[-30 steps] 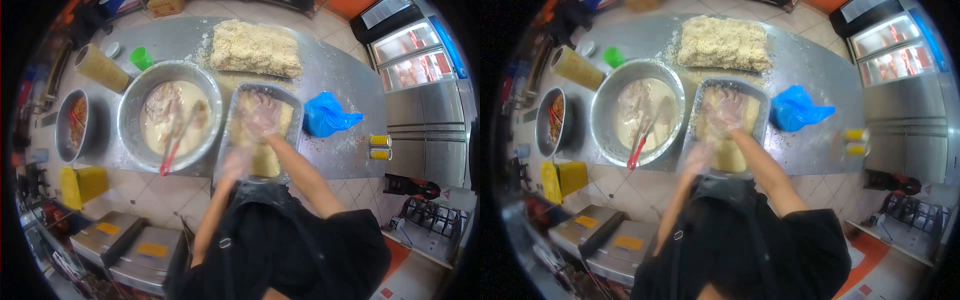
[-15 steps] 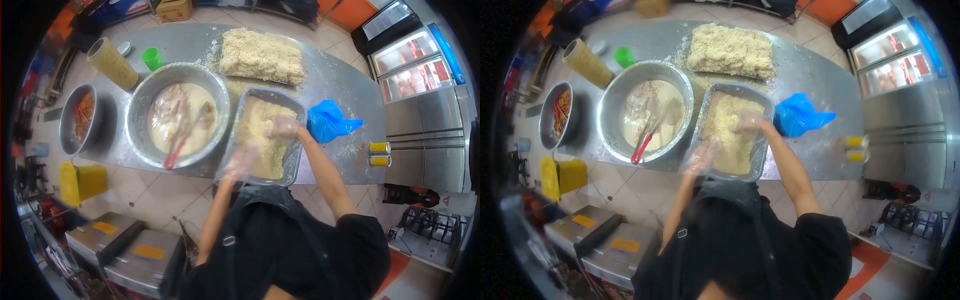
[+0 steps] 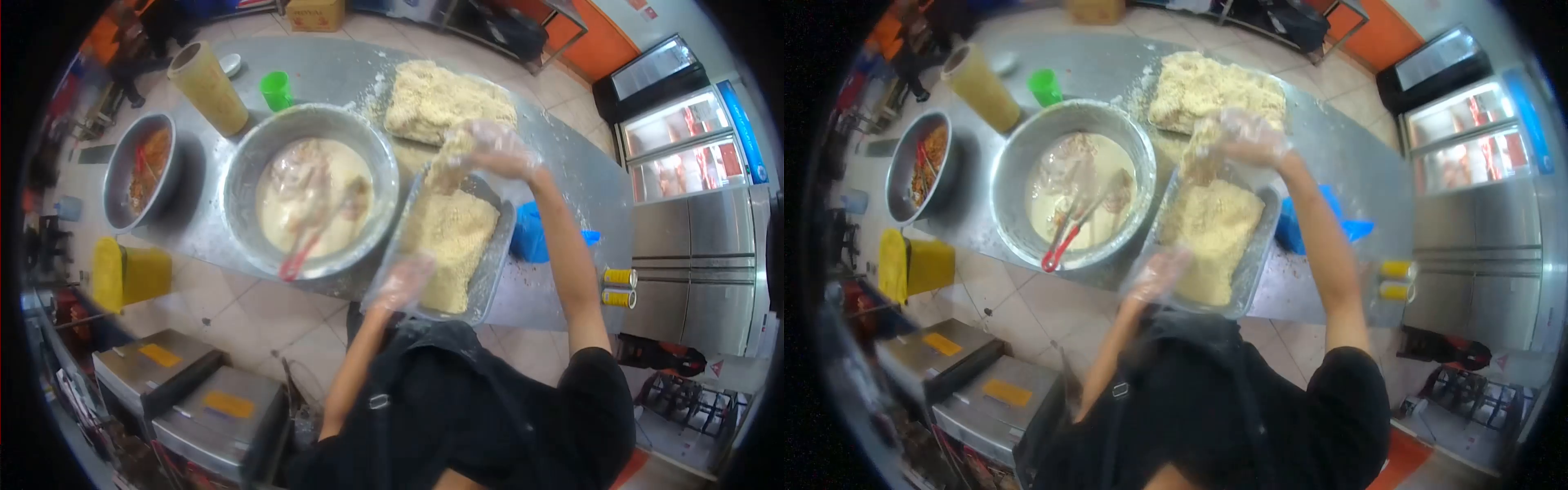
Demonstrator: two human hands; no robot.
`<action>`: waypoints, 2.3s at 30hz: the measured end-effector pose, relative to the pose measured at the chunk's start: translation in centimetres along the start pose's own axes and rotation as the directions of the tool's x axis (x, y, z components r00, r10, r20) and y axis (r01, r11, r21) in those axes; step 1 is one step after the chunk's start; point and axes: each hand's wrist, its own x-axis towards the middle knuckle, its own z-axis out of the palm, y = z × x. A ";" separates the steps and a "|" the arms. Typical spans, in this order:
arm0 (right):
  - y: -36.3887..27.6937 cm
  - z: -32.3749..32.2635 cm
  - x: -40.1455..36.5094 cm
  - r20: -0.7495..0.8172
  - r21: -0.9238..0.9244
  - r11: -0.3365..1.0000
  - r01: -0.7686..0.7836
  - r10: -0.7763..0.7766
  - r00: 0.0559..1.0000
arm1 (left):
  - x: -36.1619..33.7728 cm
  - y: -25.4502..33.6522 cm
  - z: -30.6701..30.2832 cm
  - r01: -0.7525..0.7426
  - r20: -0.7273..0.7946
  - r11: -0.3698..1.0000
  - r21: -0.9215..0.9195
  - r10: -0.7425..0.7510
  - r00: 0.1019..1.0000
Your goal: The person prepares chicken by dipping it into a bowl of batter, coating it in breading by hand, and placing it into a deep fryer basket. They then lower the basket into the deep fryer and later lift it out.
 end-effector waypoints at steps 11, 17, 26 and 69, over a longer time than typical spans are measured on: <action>2.8 5.4 18.2 -0.197 -0.350 0.936 -0.031 -0.041 0.980 | 1.5 -6.0 1.2 -0.409 0.064 0.582 0.703 0.522 0.851; -2.6 12.7 16.1 -0.212 -0.466 0.838 -0.284 0.206 0.955 | 1.1 -2.1 -0.1 -0.009 0.082 0.916 0.400 -0.027 0.996; -1.2 9.3 16.5 -0.118 -0.536 0.828 -0.167 0.122 0.985 | -5.1 12.8 -3.8 -0.155 -0.141 0.942 0.296 0.204 0.969; 5.3 8.1 -0.4 -0.272 0.600 0.791 -0.117 0.339 0.900 | -14.9 11.1 -17.9 0.512 -0.499 0.781 0.357 -0.304 0.812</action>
